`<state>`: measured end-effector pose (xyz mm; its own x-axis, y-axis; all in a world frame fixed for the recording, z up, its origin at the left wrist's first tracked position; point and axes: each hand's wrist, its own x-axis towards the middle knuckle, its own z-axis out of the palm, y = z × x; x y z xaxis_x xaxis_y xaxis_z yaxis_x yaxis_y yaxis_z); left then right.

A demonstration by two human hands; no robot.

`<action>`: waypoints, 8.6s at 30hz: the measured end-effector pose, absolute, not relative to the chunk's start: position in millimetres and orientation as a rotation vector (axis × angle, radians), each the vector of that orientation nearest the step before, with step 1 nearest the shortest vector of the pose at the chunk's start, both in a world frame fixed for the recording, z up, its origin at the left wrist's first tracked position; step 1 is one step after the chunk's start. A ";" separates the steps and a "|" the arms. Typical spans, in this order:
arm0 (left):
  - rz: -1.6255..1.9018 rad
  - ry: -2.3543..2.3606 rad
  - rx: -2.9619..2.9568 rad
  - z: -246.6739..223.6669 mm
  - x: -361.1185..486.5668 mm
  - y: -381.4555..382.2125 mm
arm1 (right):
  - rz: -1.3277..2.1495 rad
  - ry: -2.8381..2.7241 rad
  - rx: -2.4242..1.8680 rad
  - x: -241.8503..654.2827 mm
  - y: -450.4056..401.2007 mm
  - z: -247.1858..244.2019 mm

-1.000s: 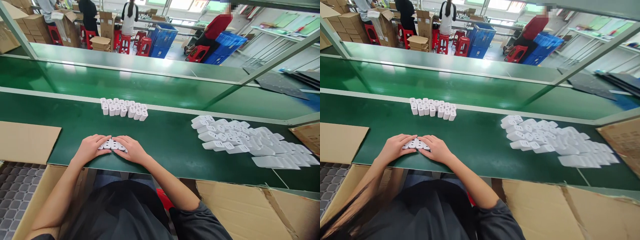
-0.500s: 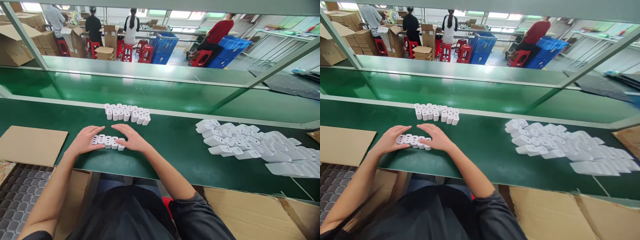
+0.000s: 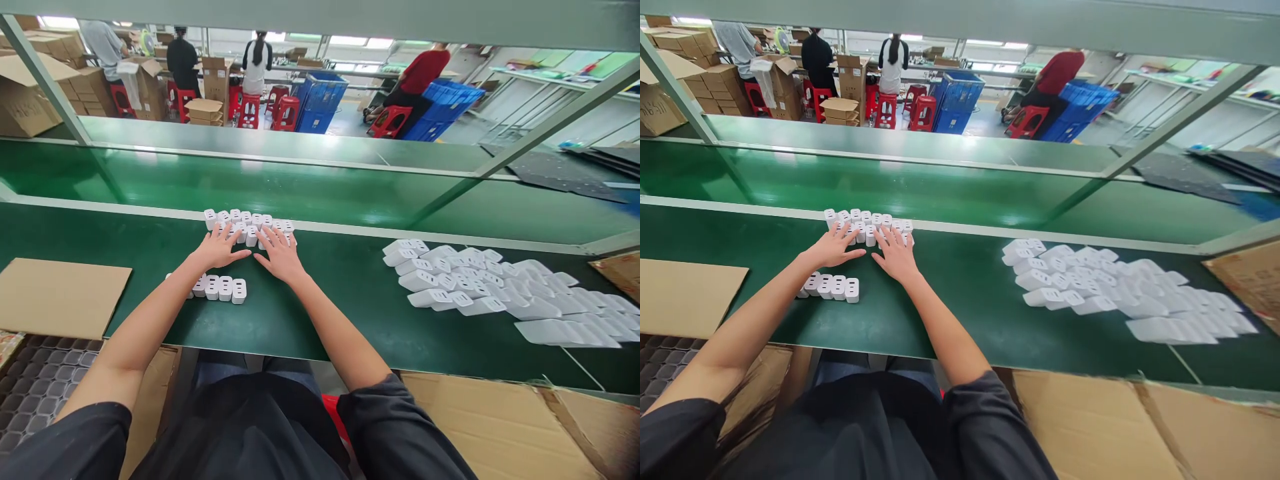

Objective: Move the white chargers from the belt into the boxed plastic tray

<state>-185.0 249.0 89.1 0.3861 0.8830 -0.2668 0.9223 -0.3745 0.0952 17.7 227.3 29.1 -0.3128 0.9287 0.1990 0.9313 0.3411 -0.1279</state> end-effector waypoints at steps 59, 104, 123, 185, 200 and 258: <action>0.715 1.194 2.986 56.0 -146.9 106.4 | -0.206 -1.900 -1.425 45.2 51.1 24.3; 0.454 1.108 2.851 68.5 -162.7 96.4 | 0.404 -2.365 -0.965 86.8 73.4 54.4; 0.620 0.828 3.124 40.1 -131.9 94.4 | -0.344 -1.955 -1.578 81.0 58.6 26.2; 0.274 0.775 2.777 67.4 -67.4 132.8 | -0.239 -1.887 -1.548 110.3 22.4 30.1; 0.426 0.577 2.905 68.2 -137.9 141.2 | -0.026 -1.927 -1.356 106.8 35.0 25.7; 0.210 0.866 3.233 57.2 -93.3 113.1 | 0.250 -1.566 -1.419 150.0 25.7 -1.3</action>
<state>-93.3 113.1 57.2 0.8603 0.4792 0.1740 0.5056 -0.8456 -0.1713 150.0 25.7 -1.3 0.1510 0.8497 0.5051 0.6503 0.2994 -0.6982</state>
